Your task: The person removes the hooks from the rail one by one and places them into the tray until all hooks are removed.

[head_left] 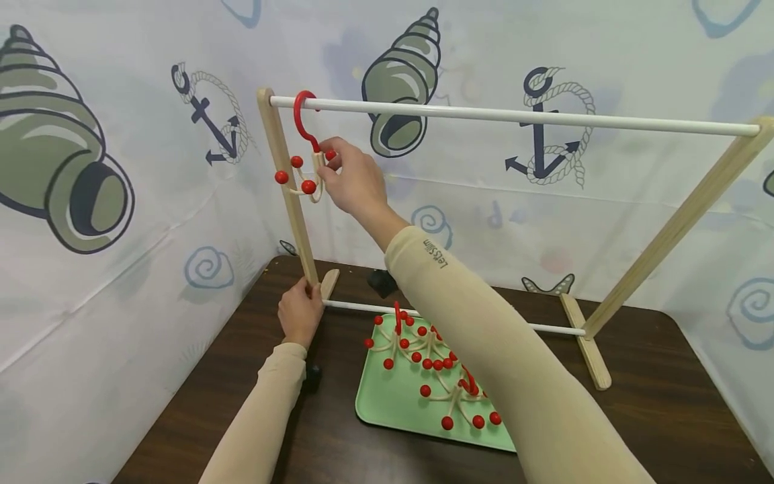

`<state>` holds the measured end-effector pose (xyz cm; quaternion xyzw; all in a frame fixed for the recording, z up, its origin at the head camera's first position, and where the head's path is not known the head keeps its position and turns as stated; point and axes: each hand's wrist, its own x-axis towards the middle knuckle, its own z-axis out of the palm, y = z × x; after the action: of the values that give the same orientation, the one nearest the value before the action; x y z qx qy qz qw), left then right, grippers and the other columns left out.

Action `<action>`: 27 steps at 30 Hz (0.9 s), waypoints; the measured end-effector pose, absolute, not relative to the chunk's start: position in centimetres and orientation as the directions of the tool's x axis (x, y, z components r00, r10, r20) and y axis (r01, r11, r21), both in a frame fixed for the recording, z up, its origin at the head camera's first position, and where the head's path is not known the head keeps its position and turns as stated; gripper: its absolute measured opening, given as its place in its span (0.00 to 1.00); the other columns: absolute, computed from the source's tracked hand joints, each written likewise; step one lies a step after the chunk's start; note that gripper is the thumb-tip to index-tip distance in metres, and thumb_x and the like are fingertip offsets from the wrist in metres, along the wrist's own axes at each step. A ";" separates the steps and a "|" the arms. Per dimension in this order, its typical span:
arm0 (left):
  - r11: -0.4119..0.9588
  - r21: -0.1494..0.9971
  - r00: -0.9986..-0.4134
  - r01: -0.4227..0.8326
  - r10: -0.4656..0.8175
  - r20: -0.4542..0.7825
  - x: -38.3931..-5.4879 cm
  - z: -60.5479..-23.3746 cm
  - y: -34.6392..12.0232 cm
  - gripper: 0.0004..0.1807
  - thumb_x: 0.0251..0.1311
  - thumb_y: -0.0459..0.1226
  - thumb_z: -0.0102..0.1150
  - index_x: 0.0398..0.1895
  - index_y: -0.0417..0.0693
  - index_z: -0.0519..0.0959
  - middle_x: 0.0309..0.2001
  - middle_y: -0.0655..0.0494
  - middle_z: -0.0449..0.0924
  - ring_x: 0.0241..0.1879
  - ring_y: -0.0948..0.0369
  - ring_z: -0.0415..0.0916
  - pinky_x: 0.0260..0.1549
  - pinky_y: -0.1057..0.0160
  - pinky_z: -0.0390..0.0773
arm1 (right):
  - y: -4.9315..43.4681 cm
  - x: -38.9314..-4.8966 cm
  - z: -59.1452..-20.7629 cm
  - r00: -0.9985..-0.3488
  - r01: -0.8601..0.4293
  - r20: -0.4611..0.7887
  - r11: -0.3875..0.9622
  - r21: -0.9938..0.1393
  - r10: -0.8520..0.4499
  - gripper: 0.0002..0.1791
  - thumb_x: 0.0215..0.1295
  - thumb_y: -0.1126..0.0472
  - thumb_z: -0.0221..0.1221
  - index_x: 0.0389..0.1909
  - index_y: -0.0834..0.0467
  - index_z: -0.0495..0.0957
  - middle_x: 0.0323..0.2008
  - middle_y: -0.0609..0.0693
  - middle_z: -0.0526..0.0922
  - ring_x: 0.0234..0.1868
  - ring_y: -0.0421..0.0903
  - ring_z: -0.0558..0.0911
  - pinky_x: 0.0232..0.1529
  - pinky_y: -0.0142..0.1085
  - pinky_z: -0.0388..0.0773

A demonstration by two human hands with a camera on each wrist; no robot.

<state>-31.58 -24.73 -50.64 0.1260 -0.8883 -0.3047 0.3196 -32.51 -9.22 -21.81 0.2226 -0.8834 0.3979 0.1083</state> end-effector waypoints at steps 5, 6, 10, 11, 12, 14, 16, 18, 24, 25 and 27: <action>0.775 0.631 -0.766 -0.016 -0.416 0.491 -31.6 -50.6 -24.4 0.08 0.65 0.40 0.61 0.36 0.43 0.81 0.28 0.45 0.82 0.28 0.40 0.78 0.27 0.41 0.73 | -8.0 -32.5 -21.5 -0.876 -0.475 0.395 0.634 -0.610 -0.276 0.21 0.69 0.53 0.58 0.62 0.47 0.72 0.43 0.44 0.81 0.39 0.42 0.76 0.36 0.33 0.73; 0.774 0.633 -0.764 -0.017 -0.418 0.491 -31.6 -50.6 -24.3 0.08 0.64 0.40 0.61 0.36 0.43 0.81 0.27 0.45 0.82 0.27 0.41 0.78 0.27 0.41 0.73 | -7.7 -32.5 -21.4 -0.875 -0.477 0.399 0.635 -0.607 -0.276 0.21 0.70 0.53 0.58 0.62 0.47 0.72 0.43 0.44 0.81 0.39 0.42 0.76 0.36 0.34 0.73; 0.775 0.631 -0.766 -0.020 -0.417 0.489 -31.6 -50.8 -24.3 0.08 0.64 0.40 0.61 0.36 0.44 0.82 0.27 0.46 0.82 0.26 0.42 0.78 0.26 0.42 0.73 | -6.3 -32.6 -21.0 -0.869 -0.482 0.418 0.636 -0.602 -0.263 0.21 0.69 0.54 0.58 0.62 0.48 0.72 0.44 0.45 0.82 0.40 0.42 0.76 0.38 0.35 0.73; 0.777 0.629 -0.769 -0.019 -0.414 0.488 -31.7 -50.9 -24.3 0.08 0.64 0.41 0.61 0.36 0.44 0.81 0.27 0.46 0.82 0.26 0.43 0.78 0.26 0.42 0.74 | -5.8 -32.7 -20.9 -0.870 -0.482 0.420 0.635 -0.604 -0.261 0.21 0.69 0.54 0.58 0.62 0.48 0.72 0.44 0.45 0.82 0.41 0.42 0.77 0.39 0.35 0.73; 0.781 0.624 -0.771 -0.018 -0.408 0.488 -31.7 -51.0 -24.3 0.09 0.65 0.41 0.61 0.36 0.44 0.81 0.27 0.46 0.82 0.26 0.43 0.78 0.26 0.42 0.74 | -5.4 -32.6 -20.7 -0.870 -0.481 0.419 0.632 -0.607 -0.260 0.21 0.69 0.54 0.58 0.62 0.48 0.72 0.44 0.45 0.82 0.41 0.43 0.77 0.39 0.36 0.73; 0.786 0.618 -0.776 -0.015 -0.399 0.489 -31.8 -51.1 -24.3 0.09 0.65 0.41 0.60 0.36 0.44 0.81 0.27 0.46 0.82 0.26 0.43 0.78 0.26 0.42 0.74 | -4.5 -32.6 -20.3 -0.874 -0.475 0.413 0.627 -0.617 -0.257 0.21 0.69 0.54 0.58 0.62 0.49 0.72 0.45 0.46 0.82 0.41 0.42 0.78 0.40 0.36 0.73; 0.788 0.615 -0.775 -0.018 -0.399 0.490 -31.9 -51.1 -24.3 0.09 0.65 0.41 0.60 0.36 0.43 0.81 0.27 0.45 0.82 0.27 0.42 0.79 0.26 0.42 0.74 | -3.7 -32.4 -19.9 -0.876 -0.475 0.406 0.607 -0.637 -0.260 0.22 0.69 0.54 0.59 0.62 0.50 0.72 0.46 0.47 0.82 0.42 0.42 0.79 0.40 0.35 0.75; 0.789 0.614 -0.772 -0.022 -0.404 0.491 -31.9 -51.0 -24.3 0.09 0.65 0.41 0.60 0.36 0.43 0.81 0.27 0.45 0.82 0.27 0.41 0.79 0.27 0.41 0.74 | -2.9 -32.2 -19.3 -0.875 -0.479 0.406 0.584 -0.655 -0.263 0.21 0.68 0.55 0.59 0.61 0.51 0.72 0.45 0.47 0.82 0.41 0.42 0.79 0.40 0.35 0.75; 0.784 0.621 -0.759 -0.026 -0.419 0.498 -31.8 -51.0 -24.5 0.09 0.64 0.41 0.61 0.35 0.43 0.81 0.27 0.45 0.82 0.28 0.40 0.79 0.27 0.40 0.73 | -1.3 -30.5 -18.3 -0.882 -0.470 0.366 0.541 -0.697 -0.295 0.18 0.68 0.56 0.59 0.58 0.52 0.73 0.40 0.48 0.82 0.38 0.44 0.79 0.39 0.36 0.76; 0.782 0.623 -0.758 -0.027 -0.422 0.497 -31.8 -51.1 -24.6 0.09 0.64 0.41 0.61 0.35 0.44 0.81 0.27 0.45 0.82 0.28 0.40 0.79 0.28 0.40 0.73 | -1.0 -30.1 -18.4 -0.884 -0.467 0.352 0.551 -0.692 -0.307 0.18 0.68 0.56 0.59 0.57 0.52 0.73 0.39 0.48 0.82 0.38 0.44 0.79 0.38 0.36 0.76; 0.781 0.624 -0.757 -0.031 -0.426 0.496 -31.8 -51.2 -24.8 0.09 0.64 0.41 0.61 0.35 0.44 0.81 0.28 0.45 0.82 0.28 0.40 0.79 0.28 0.40 0.74 | -0.5 -29.2 -18.8 -0.885 -0.463 0.319 0.570 -0.679 -0.339 0.18 0.67 0.56 0.60 0.57 0.52 0.73 0.39 0.48 0.82 0.37 0.44 0.80 0.38 0.36 0.77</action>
<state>-31.83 -24.78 -51.15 0.1288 -0.8862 -0.3048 0.3242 -29.22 -0.51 -18.82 0.2271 -0.8826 0.4045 0.0768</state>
